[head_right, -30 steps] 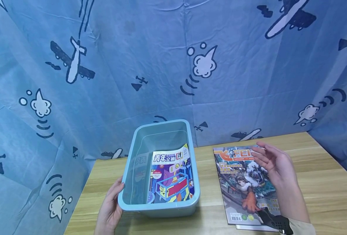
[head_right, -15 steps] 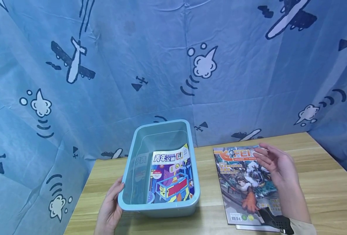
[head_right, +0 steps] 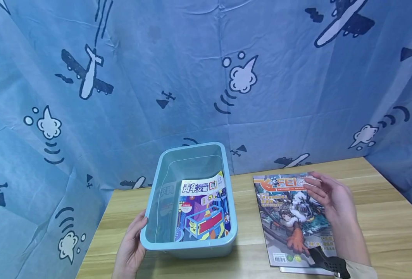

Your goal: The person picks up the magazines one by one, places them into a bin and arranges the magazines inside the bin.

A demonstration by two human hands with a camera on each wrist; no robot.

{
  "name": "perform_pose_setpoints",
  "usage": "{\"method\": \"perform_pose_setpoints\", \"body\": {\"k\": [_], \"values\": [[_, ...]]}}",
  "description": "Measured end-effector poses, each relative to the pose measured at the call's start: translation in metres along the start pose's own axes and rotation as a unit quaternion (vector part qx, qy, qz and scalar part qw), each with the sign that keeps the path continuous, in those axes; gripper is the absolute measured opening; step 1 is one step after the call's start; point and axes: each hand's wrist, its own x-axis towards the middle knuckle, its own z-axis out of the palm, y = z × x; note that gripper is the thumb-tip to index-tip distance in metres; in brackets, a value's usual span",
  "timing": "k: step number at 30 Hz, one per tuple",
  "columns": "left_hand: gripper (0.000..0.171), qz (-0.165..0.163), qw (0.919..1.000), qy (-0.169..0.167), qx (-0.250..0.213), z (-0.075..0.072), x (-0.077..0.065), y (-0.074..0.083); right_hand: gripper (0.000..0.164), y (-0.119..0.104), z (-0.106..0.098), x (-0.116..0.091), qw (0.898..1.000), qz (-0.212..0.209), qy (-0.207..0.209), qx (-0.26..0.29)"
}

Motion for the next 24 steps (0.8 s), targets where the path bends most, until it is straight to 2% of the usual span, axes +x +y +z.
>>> {"method": "perform_pose_setpoints", "body": {"k": [9,24], "values": [[0.027,0.002,1.0,0.003,0.002,-0.001,0.0,0.0,0.031,-0.001,-0.004,0.001,1.0,0.001,0.014,-0.015],[0.03,0.002,1.0,-0.001,0.002,-0.002,0.001,-0.001,0.033,0.001,-0.011,0.004,0.999,0.007,0.045,-0.03]]}}
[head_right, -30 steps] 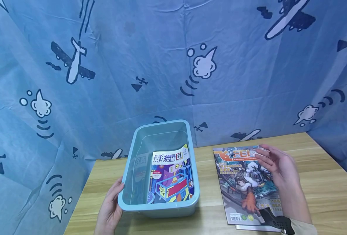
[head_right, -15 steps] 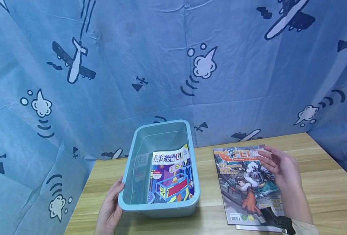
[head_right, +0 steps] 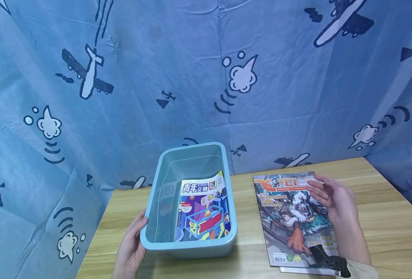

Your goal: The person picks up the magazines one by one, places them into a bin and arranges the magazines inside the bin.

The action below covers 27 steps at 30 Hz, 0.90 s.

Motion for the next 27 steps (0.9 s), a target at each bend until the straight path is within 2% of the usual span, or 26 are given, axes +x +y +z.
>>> {"method": "perform_pose_setpoints", "body": {"k": [11,20,27], "values": [[0.03,0.002,1.0,-0.003,0.004,0.0,0.001,0.0,0.041,-0.001,-0.005,0.001,1.0,0.004,0.013,-0.005],[0.032,0.0,1.0,-0.002,0.0,0.0,0.0,0.0,0.035,0.0,-0.01,0.004,0.999,0.008,0.034,-0.01],[0.027,-0.002,0.9999,-0.01,-0.01,0.0,0.0,0.0,0.036,0.001,-0.013,0.006,0.999,0.009,0.047,-0.024]]}}
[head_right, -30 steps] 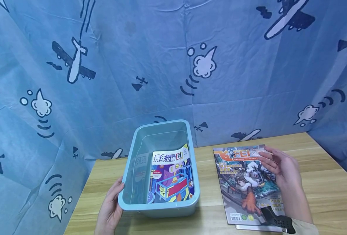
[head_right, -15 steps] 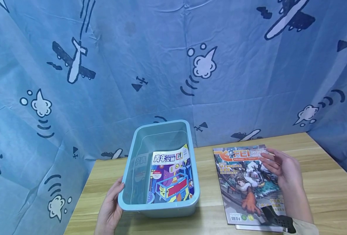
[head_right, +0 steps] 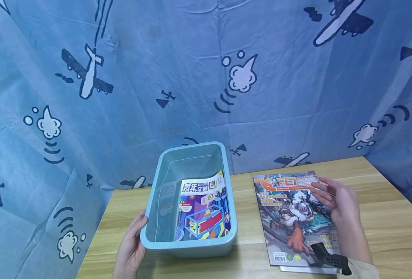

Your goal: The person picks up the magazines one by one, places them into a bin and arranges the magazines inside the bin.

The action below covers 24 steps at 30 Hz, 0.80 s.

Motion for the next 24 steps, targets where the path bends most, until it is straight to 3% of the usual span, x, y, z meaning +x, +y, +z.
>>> {"method": "perform_pose_setpoints", "body": {"k": [9,24], "values": [[0.03,-0.002,0.9999,0.01,0.002,0.0005,-0.0002,0.0002,0.042,0.001,-0.003,0.0019,1.0,0.004,0.02,-0.018],[0.032,-0.001,0.9999,0.01,0.002,0.0016,0.0002,0.0014,0.044,0.0002,-0.0078,0.0039,0.999,0.006,0.016,-0.028]]}}
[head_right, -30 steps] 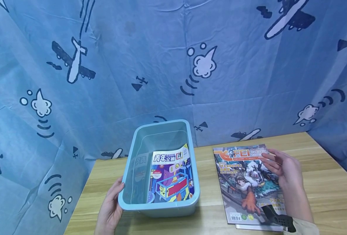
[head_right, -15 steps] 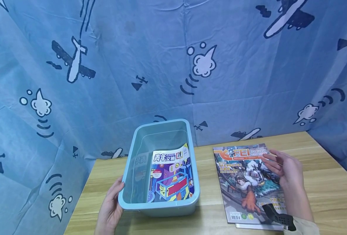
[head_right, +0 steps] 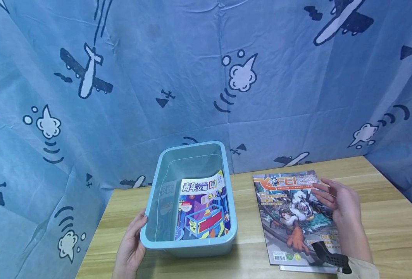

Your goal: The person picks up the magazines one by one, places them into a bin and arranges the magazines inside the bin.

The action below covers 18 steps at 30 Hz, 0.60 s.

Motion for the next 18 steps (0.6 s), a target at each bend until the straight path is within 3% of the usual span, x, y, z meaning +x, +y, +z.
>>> {"method": "perform_pose_setpoints", "body": {"k": [18], "values": [[0.034,-0.007,0.9999,0.006,-0.006,0.0006,0.0008,0.001,0.043,-0.0025,-0.0058,0.0001,0.999,0.012,0.04,-0.032]]}}
